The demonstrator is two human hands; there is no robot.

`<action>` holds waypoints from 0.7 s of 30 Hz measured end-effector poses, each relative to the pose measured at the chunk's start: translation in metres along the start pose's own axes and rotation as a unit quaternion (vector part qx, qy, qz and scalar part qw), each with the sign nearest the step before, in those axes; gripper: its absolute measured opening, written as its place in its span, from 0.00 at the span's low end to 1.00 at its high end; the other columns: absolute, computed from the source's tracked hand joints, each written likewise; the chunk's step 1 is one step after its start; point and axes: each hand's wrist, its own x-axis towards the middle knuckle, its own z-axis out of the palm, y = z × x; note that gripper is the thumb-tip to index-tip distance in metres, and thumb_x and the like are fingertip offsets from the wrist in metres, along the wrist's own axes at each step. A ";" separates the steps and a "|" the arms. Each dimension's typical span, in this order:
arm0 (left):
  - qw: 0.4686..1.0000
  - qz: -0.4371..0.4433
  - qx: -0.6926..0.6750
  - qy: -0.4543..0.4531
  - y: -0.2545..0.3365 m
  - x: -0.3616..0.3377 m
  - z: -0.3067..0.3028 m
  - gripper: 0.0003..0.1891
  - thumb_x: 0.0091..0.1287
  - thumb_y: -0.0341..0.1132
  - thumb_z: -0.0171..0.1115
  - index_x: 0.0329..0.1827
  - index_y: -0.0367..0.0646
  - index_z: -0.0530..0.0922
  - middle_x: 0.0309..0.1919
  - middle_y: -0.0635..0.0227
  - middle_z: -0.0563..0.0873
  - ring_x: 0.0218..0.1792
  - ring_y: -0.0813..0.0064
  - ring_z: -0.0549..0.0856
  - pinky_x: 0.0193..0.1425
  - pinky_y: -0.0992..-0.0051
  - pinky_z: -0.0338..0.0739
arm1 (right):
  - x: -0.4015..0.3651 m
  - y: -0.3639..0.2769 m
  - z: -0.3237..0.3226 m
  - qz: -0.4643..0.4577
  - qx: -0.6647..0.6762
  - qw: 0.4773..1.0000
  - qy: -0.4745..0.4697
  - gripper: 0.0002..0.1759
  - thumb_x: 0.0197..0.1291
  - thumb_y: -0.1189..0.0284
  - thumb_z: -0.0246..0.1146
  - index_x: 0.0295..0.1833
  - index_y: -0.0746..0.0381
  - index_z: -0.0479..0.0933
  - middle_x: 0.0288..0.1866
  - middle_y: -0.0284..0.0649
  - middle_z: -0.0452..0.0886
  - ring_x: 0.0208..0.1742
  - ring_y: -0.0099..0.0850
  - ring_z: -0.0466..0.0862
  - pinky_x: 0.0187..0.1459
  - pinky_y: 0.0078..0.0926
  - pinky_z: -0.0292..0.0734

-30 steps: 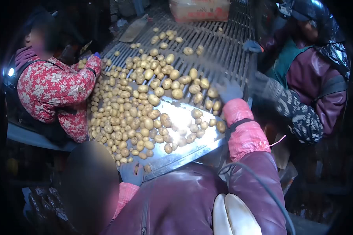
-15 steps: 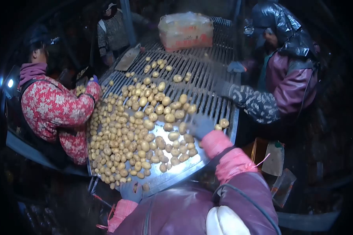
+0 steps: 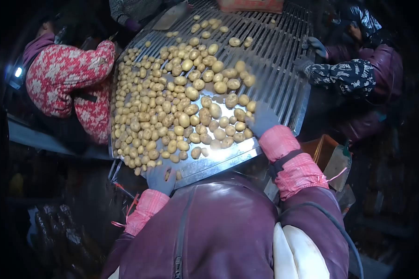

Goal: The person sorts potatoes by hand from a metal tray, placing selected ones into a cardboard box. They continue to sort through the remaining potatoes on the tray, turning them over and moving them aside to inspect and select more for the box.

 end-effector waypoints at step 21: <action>0.973 -0.051 0.141 -0.177 -0.060 0.076 0.002 0.48 0.64 0.66 0.57 0.79 0.43 0.58 0.79 0.52 0.58 0.78 0.43 0.56 0.81 0.46 0.46 | -0.045 -0.105 0.026 -0.345 -0.083 0.935 -0.002 0.29 0.66 0.56 0.58 0.71 0.54 0.72 0.75 0.48 0.68 0.81 0.50 0.57 0.71 0.66 0.52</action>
